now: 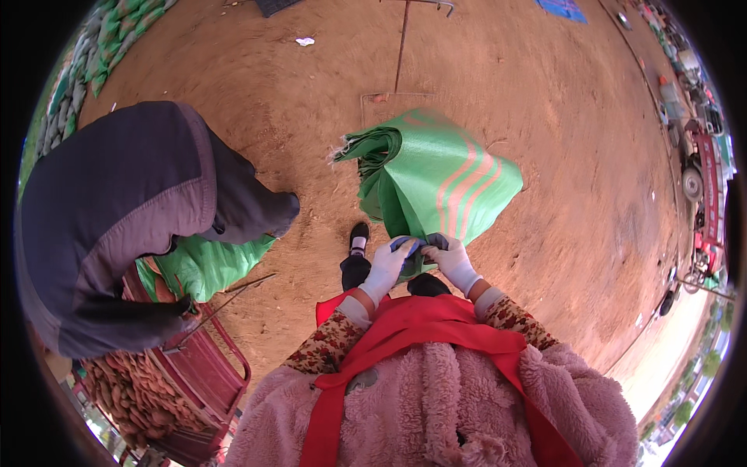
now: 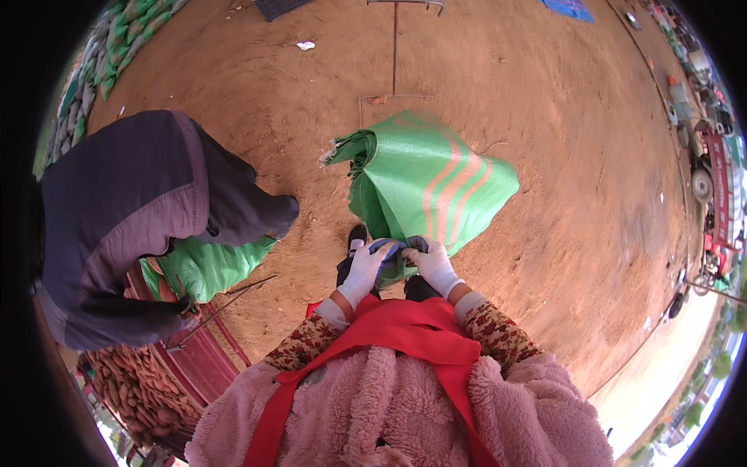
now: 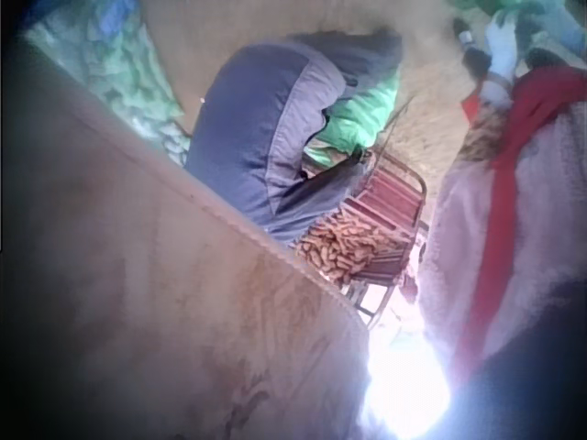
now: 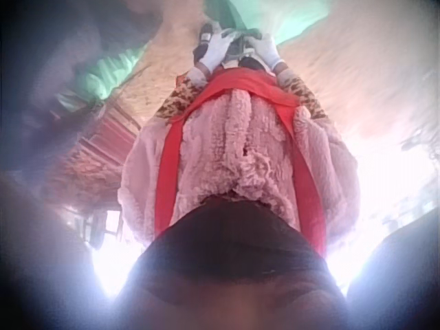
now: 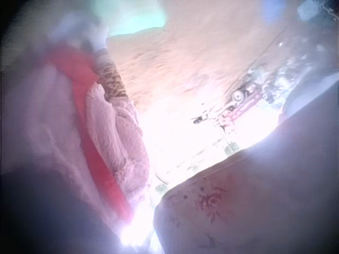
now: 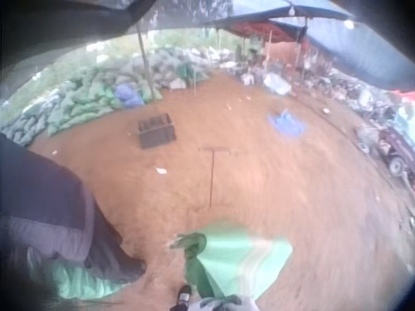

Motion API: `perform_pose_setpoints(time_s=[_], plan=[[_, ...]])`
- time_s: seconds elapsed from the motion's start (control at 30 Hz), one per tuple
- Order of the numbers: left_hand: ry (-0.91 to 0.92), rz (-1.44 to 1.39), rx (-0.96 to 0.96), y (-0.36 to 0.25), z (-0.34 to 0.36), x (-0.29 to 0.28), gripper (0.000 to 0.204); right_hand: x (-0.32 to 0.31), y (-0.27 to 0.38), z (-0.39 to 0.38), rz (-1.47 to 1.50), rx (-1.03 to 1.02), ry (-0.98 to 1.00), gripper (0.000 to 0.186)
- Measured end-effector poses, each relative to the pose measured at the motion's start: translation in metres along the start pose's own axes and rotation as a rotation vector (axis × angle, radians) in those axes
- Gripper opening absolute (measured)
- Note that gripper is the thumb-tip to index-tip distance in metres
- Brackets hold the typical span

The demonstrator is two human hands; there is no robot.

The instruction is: The person sorts sweet potatoes from a large pile in a three-wheeled vehicle, picking them up by hand and placing them into a green sack. The person then lifts the sack onto a weighing scale and later places it on a hand truck.

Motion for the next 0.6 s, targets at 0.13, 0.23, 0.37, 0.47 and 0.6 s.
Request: perform_pose_setpoints(time_s=[0.13, 0.23, 0.37, 0.47, 0.6], plan=[[-0.151, 0.011, 0.06, -0.014, 0.008, -0.008, 0.026, -0.025, -0.002, -0.004, 0.147, 0.12, 0.082, 0.024], [-0.361, 0.388, 0.285, -0.068, 0.017, -0.018, 0.055, -0.028, 0.01, -0.021, 0.32, 0.103, 0.191, 0.03], [-0.585, 0.902, 0.414, -0.139, 0.044, -0.005, 0.109, -0.022, 0.025, -0.054, 0.324, 0.149, 0.352, 0.029], [-0.559, 0.922, 0.392, -0.164, 0.085, -0.007, 0.105, -0.062, 0.058, -0.061, 0.298, -0.03, 0.183, 0.028], [-0.43, 0.894, 0.44, -0.164, 0.118, -0.029, 0.066, -0.186, 0.13, -0.098, 0.588, -0.465, -0.039, 0.042]])
Point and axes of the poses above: each hand's wrist, its own z-axis towards the middle knuckle, its own x-axis out of the palm, y = z × x, the point moved 9 cm from there along z, towards the middle knuckle, and after that the axes turned 4 degrees about x, right-handed, at the moved point
